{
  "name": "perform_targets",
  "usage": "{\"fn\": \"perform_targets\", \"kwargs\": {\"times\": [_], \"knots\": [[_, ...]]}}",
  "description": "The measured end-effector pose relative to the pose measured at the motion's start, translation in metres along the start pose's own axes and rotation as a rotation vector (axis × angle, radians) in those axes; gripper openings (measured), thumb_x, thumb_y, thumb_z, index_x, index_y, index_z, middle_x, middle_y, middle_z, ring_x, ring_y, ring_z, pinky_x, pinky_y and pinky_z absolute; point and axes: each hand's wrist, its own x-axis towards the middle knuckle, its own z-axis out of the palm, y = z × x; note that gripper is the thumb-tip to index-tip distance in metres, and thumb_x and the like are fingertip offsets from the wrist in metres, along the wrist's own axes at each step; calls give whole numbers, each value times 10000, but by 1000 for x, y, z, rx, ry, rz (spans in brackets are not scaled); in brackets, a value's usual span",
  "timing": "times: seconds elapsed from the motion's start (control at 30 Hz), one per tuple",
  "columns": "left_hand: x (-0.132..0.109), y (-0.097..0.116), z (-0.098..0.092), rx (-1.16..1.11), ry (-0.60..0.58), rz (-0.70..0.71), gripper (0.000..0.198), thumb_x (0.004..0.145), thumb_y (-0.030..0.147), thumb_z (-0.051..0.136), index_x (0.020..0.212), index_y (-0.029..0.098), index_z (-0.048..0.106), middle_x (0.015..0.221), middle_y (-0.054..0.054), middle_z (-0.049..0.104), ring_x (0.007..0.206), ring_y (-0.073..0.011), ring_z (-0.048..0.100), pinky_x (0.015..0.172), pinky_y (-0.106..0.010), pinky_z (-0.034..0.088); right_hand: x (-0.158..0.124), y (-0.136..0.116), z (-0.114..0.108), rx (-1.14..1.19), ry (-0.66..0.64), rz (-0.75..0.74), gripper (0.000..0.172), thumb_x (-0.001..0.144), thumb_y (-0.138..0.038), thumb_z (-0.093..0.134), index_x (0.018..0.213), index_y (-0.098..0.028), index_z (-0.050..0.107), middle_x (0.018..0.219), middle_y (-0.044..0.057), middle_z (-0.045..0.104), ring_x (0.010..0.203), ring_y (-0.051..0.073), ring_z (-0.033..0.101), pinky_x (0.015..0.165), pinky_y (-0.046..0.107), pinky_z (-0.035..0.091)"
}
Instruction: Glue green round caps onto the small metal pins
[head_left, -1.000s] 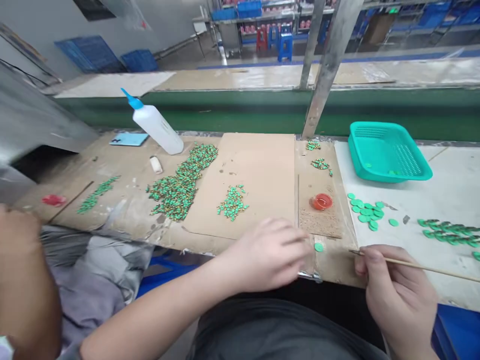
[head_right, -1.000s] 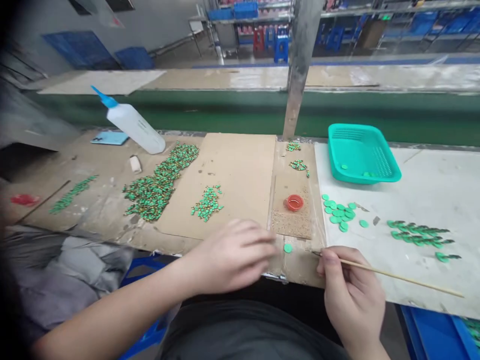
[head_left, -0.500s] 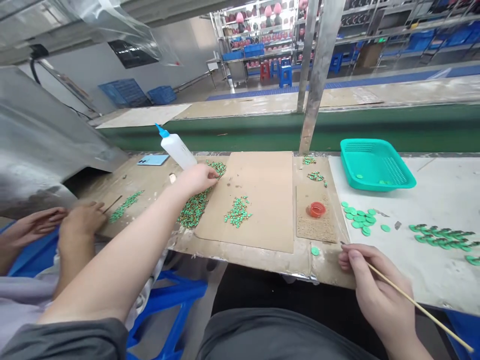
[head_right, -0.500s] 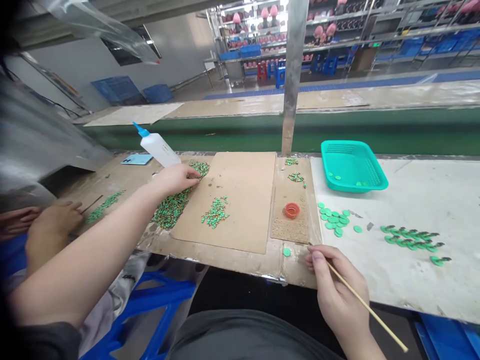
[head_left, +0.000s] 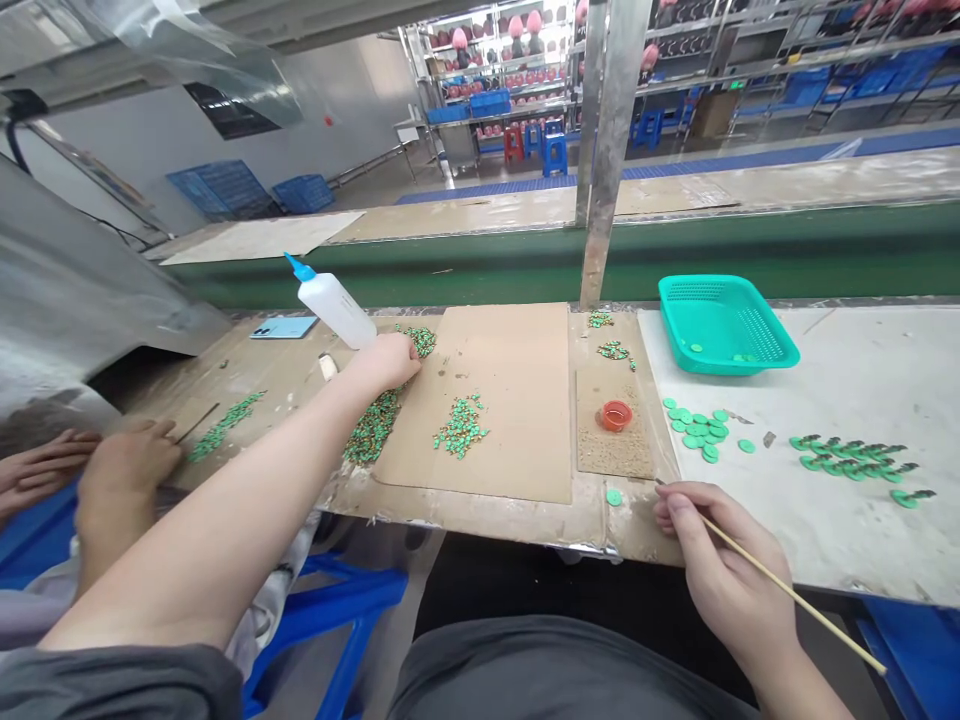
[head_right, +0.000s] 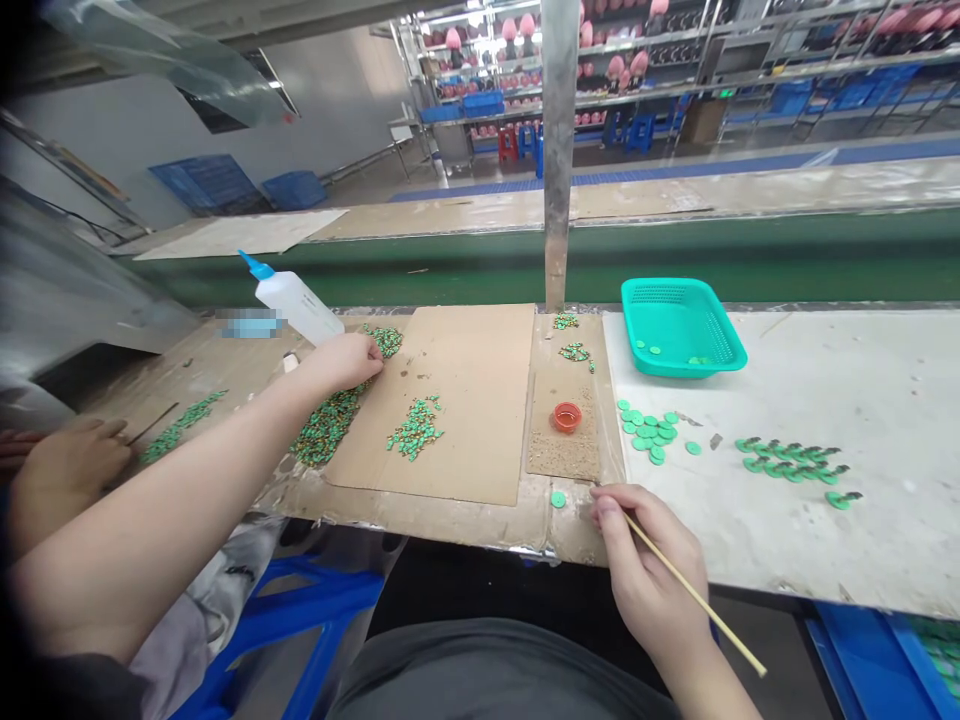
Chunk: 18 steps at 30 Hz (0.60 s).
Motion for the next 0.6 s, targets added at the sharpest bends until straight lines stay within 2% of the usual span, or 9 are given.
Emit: {"fn": "perform_targets", "kwargs": {"times": [0.13, 0.33, 0.47, 0.6], "knots": [[-13, -5, 0, -20, 20, 17, 437, 1136, 533, 825, 1385, 181, 761, 1360, -107, 784, 1190, -265, 790, 1049, -479, 722, -3, -5, 0, 14, 4, 39, 319, 1147, -529, 783, 1057, -248, 905, 886, 67, 902, 747, 235, 868, 755, 323, 757], [-52, -33, -3, -44, -6, 80, 361, 1135, 495, 831, 1320, 188, 781, 1342, -97, 795, 1201, -258, 784, 1100, -494, 706, -10, -16, 4, 37, 57, 152, 341, 1137, -575, 779, 1052, -264, 889, 906, 52, 888, 796, 234, 852, 821, 337, 739], [-69, -39, 12, -94, -43, 87, 346, 1122, 524, 843, 1239, 201, 802, 1300, -84, 810, 1167, -252, 788, 1072, -464, 708, -7, -8, 3, -6, 37, 51, 279, 1128, -515, 801, 1044, -269, 900, 895, 38, 900, 754, 214, 859, 783, 303, 727], [-73, -34, 23, -200, 22, 52, 430, 1128, 610, 811, 1252, 199, 796, 1286, -92, 812, 1158, -252, 788, 1075, -473, 697, -5, 1, 2, -35, 27, -26, 258, 1133, -479, 803, 1046, -258, 905, 878, 43, 904, 717, 212, 867, 742, 291, 734]]}}
